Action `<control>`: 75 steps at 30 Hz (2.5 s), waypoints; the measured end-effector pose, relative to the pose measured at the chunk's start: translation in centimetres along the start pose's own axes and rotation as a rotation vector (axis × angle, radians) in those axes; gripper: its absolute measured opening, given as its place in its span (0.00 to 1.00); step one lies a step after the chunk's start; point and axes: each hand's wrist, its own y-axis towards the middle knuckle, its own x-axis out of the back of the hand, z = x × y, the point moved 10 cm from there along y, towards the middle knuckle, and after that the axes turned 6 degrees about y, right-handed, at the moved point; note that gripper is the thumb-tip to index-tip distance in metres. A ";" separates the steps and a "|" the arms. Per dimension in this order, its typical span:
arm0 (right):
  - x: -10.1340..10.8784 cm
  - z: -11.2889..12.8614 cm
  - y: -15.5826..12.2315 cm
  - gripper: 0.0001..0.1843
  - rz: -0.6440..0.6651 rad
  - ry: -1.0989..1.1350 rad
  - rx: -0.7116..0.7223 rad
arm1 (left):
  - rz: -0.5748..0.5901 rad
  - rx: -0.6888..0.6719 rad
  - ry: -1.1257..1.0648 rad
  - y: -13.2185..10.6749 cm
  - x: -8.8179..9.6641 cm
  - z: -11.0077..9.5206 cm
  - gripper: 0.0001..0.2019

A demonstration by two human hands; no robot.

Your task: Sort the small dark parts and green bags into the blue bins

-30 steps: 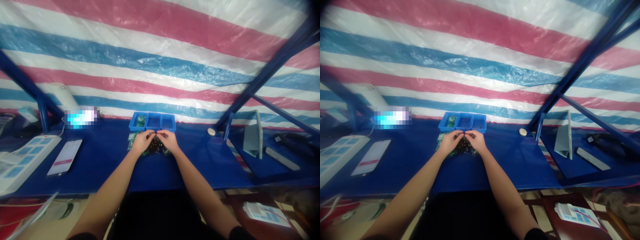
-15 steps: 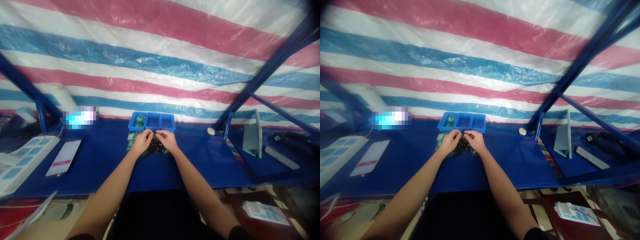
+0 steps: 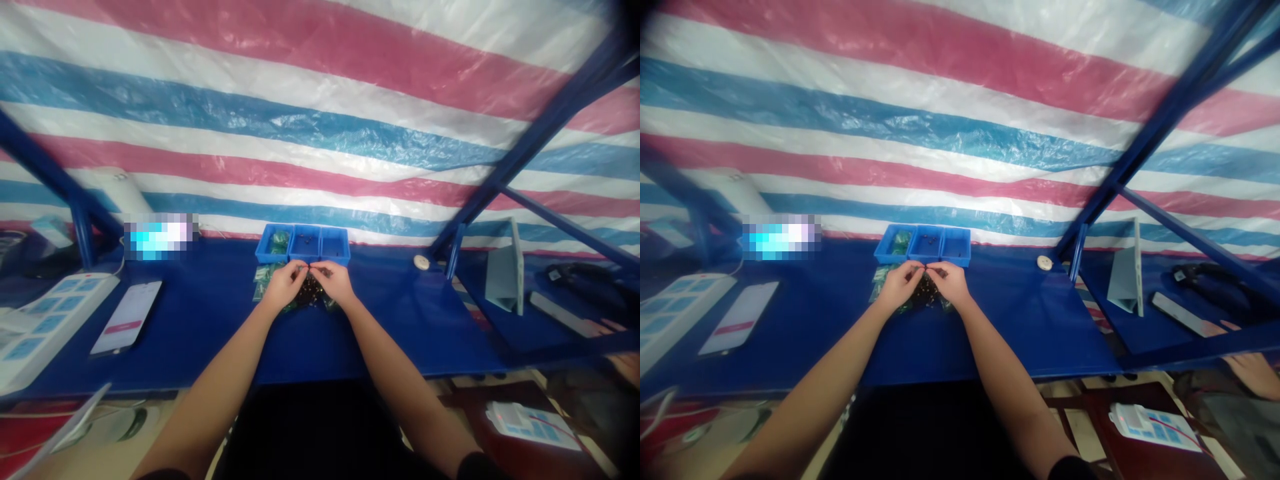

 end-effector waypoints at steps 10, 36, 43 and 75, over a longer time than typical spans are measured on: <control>0.1 -0.1 0.1 0.13 -0.019 0.037 -0.052 | -0.026 0.002 0.056 0.1 0.2 0.2 0.16; 0.2 0.0 0.0 0.12 -0.029 0.005 -0.052 | -0.025 0.007 0.021 -0.1 0.1 0.2 0.15; -0.1 -0.4 -0.1 0.15 -0.026 0.045 -0.058 | -0.032 0.015 0.044 0.1 0.1 0.5 0.14; 0.3 0.2 -0.1 0.14 -0.050 0.067 -0.047 | -0.033 0.013 0.013 0.0 0.4 0.0 0.14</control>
